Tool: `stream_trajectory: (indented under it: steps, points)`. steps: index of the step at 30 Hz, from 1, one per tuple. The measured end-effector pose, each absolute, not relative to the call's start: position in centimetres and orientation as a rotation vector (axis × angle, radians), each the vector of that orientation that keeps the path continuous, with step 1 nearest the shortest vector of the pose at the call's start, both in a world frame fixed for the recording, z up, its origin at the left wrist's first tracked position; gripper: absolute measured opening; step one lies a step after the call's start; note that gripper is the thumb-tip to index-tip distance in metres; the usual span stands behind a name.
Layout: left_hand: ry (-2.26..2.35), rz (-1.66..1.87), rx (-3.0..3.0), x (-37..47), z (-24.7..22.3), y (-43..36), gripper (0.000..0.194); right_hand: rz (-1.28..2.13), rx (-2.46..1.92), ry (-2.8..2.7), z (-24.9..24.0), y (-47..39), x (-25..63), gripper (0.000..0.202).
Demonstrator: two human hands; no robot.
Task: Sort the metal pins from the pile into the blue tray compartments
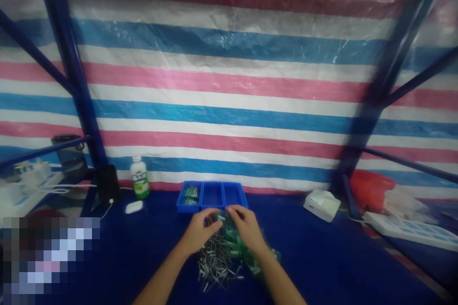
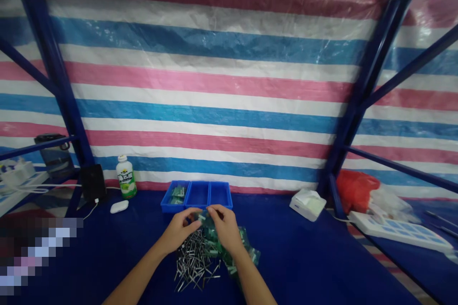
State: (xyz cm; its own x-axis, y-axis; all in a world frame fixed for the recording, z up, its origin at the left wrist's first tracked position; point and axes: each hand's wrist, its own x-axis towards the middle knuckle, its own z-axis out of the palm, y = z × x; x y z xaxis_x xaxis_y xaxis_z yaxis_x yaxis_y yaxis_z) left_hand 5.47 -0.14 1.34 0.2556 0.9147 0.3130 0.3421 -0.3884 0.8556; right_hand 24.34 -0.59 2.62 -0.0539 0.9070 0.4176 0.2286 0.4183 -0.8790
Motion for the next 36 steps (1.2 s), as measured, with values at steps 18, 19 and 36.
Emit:
stream_trajectory:
  steps: [18, 19, 36]
  points:
    - [0.958, 1.189, 1.636, 4.7, 0.1, 1.6, 0.030, 1.074, -0.935, -1.500, 1.4, -0.3, 22.9, 0.030]
    - [0.961, 1.186, 1.641, 4.8, 0.1, 1.5, 0.030, 1.070, -0.930, -1.499, 1.4, -0.3, 23.0, 0.030]
    - [1.192, 1.333, 1.855, 5.0, 0.7, 0.5, 0.026, 0.918, -0.938, -1.640, 1.4, -0.7, 22.8, 0.016]
